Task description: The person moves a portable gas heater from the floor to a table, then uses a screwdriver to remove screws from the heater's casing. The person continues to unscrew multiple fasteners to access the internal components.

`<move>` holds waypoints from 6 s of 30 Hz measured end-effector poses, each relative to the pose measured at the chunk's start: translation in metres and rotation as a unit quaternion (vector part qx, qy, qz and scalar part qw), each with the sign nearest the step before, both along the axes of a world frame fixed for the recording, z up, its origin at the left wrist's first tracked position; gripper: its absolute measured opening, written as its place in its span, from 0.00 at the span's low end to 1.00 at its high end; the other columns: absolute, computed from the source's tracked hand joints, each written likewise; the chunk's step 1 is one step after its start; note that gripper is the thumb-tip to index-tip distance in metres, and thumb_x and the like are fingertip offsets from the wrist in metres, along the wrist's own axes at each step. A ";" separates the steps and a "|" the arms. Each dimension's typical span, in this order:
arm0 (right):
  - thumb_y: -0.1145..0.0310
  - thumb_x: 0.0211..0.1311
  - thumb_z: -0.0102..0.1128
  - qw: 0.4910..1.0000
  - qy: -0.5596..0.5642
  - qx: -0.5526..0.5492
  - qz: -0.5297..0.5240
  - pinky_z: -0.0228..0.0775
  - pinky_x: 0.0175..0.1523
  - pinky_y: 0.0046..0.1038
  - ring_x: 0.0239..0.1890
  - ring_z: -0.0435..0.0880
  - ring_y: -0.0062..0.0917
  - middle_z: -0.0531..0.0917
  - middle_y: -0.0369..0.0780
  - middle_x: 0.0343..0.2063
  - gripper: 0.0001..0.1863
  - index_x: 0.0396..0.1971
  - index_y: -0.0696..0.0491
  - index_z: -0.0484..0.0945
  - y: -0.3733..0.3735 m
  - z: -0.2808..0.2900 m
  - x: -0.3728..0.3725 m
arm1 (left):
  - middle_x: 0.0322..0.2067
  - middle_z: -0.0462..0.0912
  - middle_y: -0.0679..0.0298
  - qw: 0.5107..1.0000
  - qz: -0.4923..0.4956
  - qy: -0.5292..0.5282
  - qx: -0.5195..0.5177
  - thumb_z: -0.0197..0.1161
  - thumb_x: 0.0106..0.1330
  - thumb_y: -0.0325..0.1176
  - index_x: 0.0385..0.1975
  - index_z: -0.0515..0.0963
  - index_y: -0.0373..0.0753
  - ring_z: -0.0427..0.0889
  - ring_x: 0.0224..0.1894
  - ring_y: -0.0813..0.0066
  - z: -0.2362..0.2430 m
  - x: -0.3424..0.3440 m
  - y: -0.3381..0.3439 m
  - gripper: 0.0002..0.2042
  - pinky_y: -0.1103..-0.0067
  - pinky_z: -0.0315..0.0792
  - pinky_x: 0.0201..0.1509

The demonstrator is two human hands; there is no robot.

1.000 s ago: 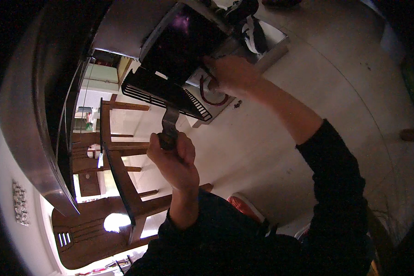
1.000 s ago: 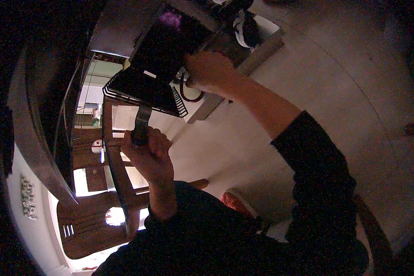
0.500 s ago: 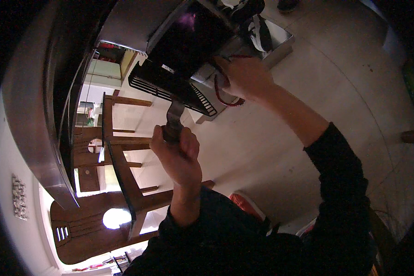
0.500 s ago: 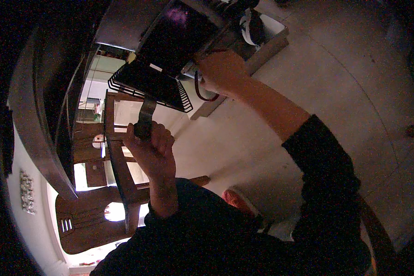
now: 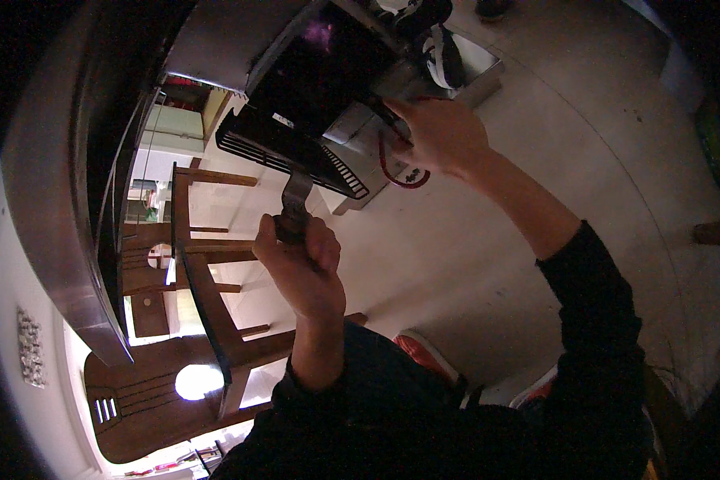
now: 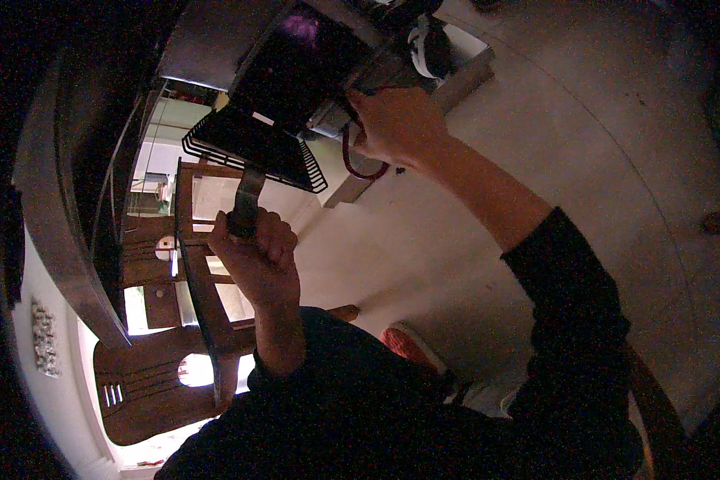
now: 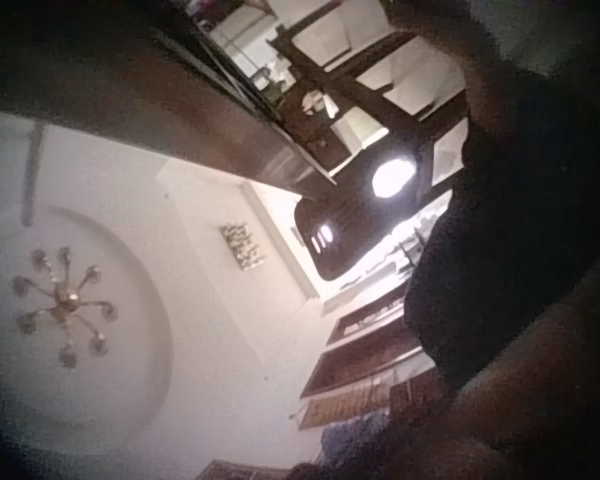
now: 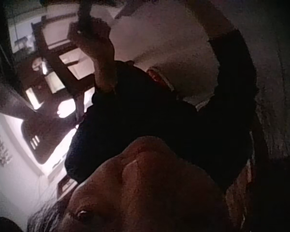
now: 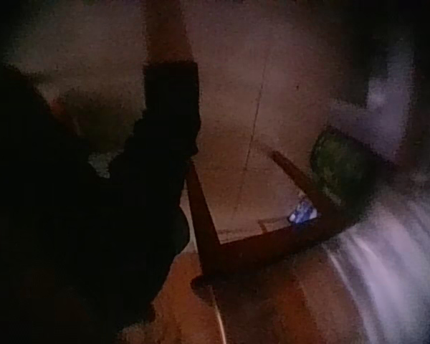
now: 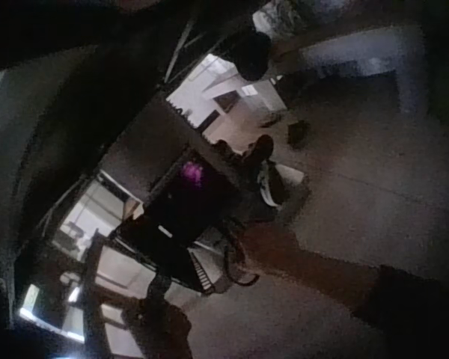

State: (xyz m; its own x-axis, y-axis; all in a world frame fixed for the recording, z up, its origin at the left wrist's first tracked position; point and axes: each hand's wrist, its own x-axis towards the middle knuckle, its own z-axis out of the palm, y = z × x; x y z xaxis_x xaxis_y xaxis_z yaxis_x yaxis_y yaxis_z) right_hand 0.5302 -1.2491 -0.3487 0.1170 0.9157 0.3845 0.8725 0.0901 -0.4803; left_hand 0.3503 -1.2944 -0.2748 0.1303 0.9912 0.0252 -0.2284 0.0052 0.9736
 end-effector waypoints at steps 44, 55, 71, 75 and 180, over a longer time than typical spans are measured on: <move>0.60 0.40 0.56 0.998 -0.016 0.057 -0.025 0.69 0.24 0.32 0.22 0.77 0.31 0.76 0.41 0.20 0.24 0.42 0.48 0.68 -0.001 -0.001 0.007 | 0.06 0.52 0.71 1.000 -0.008 -0.001 -0.018 0.36 0.58 0.51 0.09 0.55 0.43 0.50 0.09 0.83 0.001 0.000 0.002 0.21 0.85 0.44 0.12; 0.58 0.37 0.58 0.982 0.180 -0.038 -0.041 0.63 0.24 0.24 0.19 0.72 0.24 0.73 0.38 0.18 0.27 0.44 0.46 0.70 -0.057 0.004 0.016 | 0.07 0.51 0.72 1.000 0.002 0.004 0.012 0.40 0.57 0.52 0.11 0.57 0.43 0.50 0.08 0.84 -0.003 0.012 0.002 0.20 0.86 0.45 0.09; 0.66 0.47 0.53 0.816 0.573 0.032 0.066 0.59 0.21 0.21 0.16 0.66 0.16 0.68 0.35 0.12 0.14 0.34 0.59 0.70 -0.108 0.020 -0.004 | 0.06 0.50 0.72 0.997 0.057 -0.033 -0.033 0.38 0.58 0.51 0.12 0.56 0.45 0.48 0.07 0.83 -0.003 0.033 0.003 0.19 0.84 0.43 0.10; 0.68 0.48 0.53 0.818 0.568 -0.035 0.081 0.58 0.23 0.16 0.19 0.65 0.13 0.69 0.32 0.16 0.19 0.42 0.57 0.67 -0.136 0.030 0.004 | 0.06 0.50 0.73 0.997 0.068 -0.017 0.009 0.37 0.59 0.52 0.12 0.57 0.45 0.48 0.07 0.83 -0.006 0.044 0.002 0.20 0.84 0.44 0.10; 0.60 0.50 0.50 0.847 0.355 0.375 0.130 0.40 0.07 0.18 0.03 0.55 0.14 0.66 0.33 0.06 0.12 0.28 0.54 0.74 0.057 0.016 -0.007 | 0.05 0.53 0.71 0.997 0.008 0.069 0.029 0.37 0.59 0.51 0.12 0.58 0.43 0.49 0.06 0.83 -0.016 0.003 -0.001 0.20 0.85 0.43 0.08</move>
